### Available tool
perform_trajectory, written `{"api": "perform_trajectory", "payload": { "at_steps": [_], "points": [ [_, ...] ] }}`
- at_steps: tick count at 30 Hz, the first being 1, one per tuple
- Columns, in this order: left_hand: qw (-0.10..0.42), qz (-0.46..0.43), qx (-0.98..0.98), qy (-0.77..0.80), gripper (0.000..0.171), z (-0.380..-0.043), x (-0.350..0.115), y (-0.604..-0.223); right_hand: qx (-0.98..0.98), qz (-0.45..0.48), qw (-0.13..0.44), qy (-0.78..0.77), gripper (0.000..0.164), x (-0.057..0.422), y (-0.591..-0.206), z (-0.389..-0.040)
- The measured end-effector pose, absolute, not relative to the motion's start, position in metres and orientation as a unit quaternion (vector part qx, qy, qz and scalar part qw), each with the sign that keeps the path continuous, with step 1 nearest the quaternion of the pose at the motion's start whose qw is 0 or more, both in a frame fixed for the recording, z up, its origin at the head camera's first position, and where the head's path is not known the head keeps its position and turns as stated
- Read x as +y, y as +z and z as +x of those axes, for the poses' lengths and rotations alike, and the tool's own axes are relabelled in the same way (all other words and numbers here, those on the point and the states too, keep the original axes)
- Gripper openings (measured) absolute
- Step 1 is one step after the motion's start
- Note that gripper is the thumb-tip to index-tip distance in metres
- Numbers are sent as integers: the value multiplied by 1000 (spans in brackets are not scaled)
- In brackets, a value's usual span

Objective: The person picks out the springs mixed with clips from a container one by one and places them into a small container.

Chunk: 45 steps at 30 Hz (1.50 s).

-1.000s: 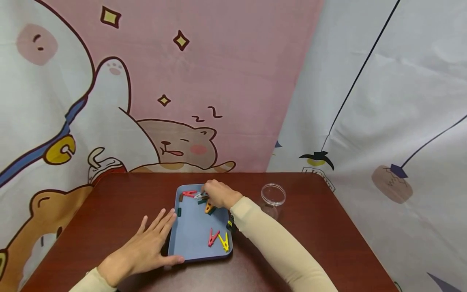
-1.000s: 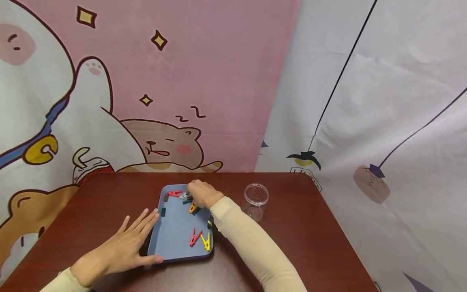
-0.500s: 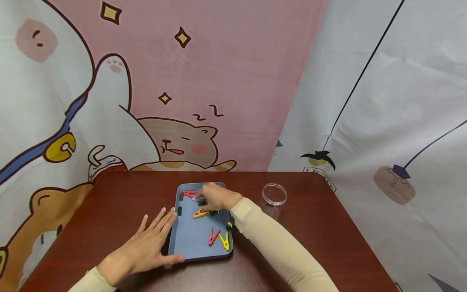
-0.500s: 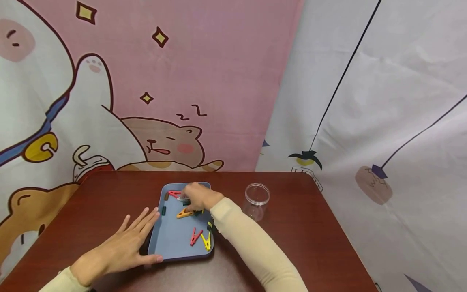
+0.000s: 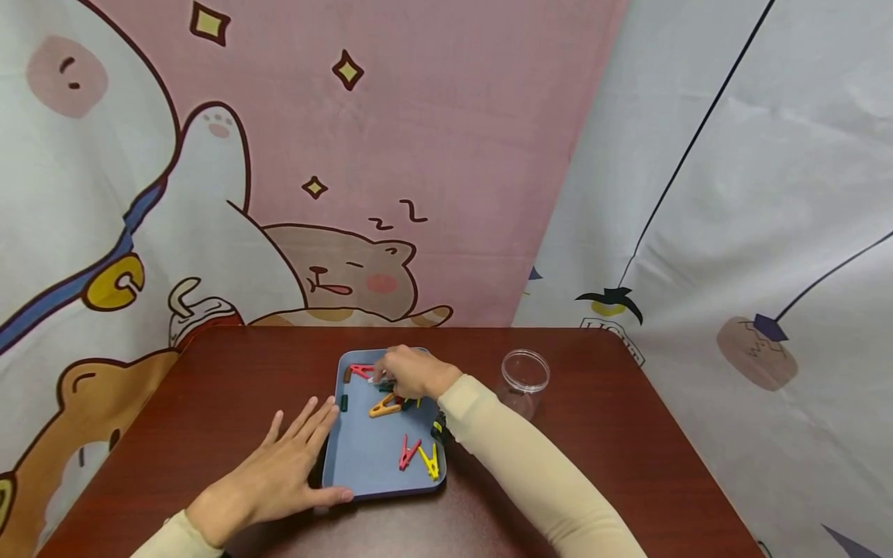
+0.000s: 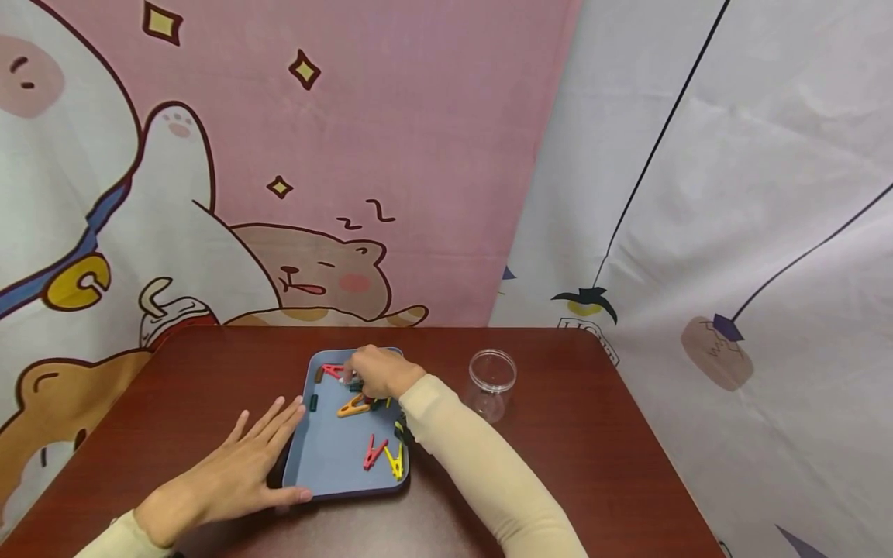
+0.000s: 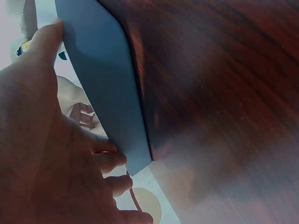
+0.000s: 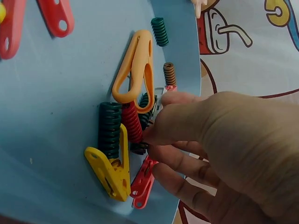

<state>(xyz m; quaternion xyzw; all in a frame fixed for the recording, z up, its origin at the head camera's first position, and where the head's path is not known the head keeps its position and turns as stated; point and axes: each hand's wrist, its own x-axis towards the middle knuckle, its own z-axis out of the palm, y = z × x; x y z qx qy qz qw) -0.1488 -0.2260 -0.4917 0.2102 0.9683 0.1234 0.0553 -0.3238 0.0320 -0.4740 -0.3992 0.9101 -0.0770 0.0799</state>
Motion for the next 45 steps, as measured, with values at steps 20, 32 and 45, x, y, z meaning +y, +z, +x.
{"api": "perform_trajectory", "payload": {
  "at_steps": [20,32,45],
  "points": [
    [66,205,969,125,140,-150,-223,-490,916,-382,113,-46,42,21,-471,-318],
    [72,205,968,123,140,-150,-224,-490,919,-371,122,-54,31,22,-473,-318],
    [78,203,968,123,141,-149,-223,-489,911,-384,123,-87,30,30,-471,-319]
  ]
}}
